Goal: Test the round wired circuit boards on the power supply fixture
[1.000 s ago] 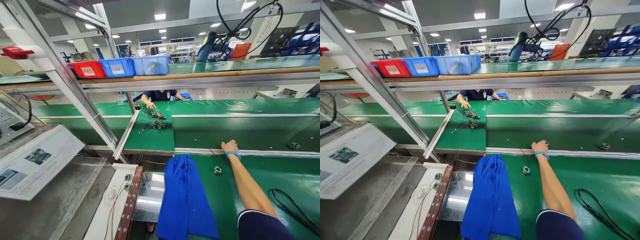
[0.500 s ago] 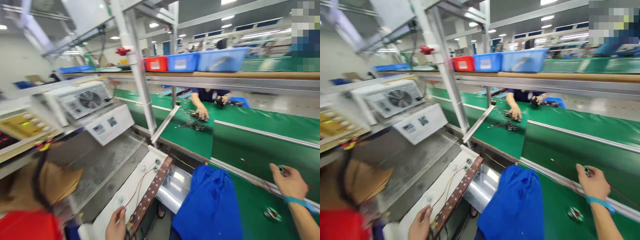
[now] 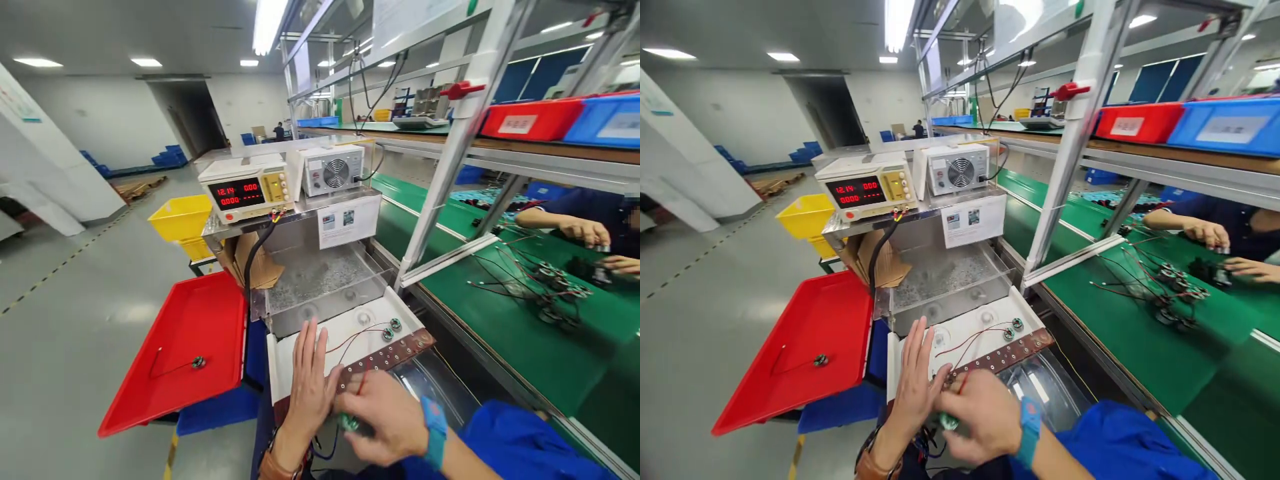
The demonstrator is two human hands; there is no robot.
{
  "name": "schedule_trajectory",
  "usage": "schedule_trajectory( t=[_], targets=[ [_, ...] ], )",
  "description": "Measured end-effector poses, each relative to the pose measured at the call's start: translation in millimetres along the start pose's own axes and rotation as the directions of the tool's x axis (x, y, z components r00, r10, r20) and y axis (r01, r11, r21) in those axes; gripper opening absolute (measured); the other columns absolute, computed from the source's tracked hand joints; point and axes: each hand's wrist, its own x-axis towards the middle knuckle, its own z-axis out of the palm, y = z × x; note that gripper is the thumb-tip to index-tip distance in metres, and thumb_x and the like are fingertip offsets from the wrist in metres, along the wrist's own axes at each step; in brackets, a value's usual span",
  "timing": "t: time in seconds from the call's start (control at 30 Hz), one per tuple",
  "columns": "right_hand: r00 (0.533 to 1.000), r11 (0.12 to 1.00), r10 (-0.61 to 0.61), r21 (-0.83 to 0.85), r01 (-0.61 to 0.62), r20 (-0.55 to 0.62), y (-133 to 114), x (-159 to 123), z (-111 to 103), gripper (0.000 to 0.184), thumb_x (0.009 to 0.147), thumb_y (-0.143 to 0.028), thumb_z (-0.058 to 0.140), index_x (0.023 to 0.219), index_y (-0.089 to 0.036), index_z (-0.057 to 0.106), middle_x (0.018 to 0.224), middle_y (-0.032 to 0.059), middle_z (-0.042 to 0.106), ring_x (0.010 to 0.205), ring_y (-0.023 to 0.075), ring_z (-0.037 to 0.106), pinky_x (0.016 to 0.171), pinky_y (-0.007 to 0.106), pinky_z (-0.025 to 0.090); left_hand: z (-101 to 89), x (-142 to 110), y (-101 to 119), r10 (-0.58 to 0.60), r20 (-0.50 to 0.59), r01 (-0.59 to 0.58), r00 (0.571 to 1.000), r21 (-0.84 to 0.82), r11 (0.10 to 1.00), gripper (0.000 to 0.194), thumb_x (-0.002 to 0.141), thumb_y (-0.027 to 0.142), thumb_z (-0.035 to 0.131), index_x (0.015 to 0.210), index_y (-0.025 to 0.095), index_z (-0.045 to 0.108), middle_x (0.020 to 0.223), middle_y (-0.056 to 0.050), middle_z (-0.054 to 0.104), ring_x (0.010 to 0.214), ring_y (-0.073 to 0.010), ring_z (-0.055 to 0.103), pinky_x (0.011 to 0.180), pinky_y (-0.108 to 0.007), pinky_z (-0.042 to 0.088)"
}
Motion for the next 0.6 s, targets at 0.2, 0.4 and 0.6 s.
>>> schedule_trajectory(
  t=[0.2,0.4,0.6],
  targets=[
    [0.993,0.998,-0.065,-0.001,0.066,0.094,9,49,48,0.052,0.074,-0.037,0.054,0.123,-0.024,0.052,0.080,0.0032,0.066,0.075,0.0225,0.062,0.067,0.030,0.041,-27.8,-34,-68,-0.220,0.136,0.212,0.966,0.076,0.974,0.026,0.094,0.029,0.044,0.101,0.026,0.069,0.102,-0.004,0.074,0.107,-0.0231,0.064,0.108,-0.047,0.037],
    [0.978,0.973,0.206,-0.110,-0.201,0.039,79,84,80,0.070,0.075,-0.035,0.051,0.140,-0.016,0.033,0.087,0.0076,0.069,0.078,0.0255,0.064,0.067,0.030,0.040,-44.0,-54,-93,-0.608,0.228,0.603,0.760,0.102,0.791,0.030,0.093,0.040,0.040,0.092,0.025,0.066,0.090,-0.004,0.075,0.084,-0.0220,0.068,0.068,-0.029,0.043],
    [0.932,0.923,0.362,-0.153,-0.353,0.035,134,124,115,0.047,0.080,-0.030,0.051,0.123,-0.017,0.042,0.084,0.0072,0.068,0.079,0.0244,0.063,0.068,0.029,0.037,-33.0,-71,-90,-0.675,0.439,0.783,0.593,-0.121,0.610,0.034,0.089,0.048,0.036,0.073,0.023,0.054,0.052,0.001,0.060,0.056,-0.0185,0.060,0.058,-0.027,0.037]
  ],
)
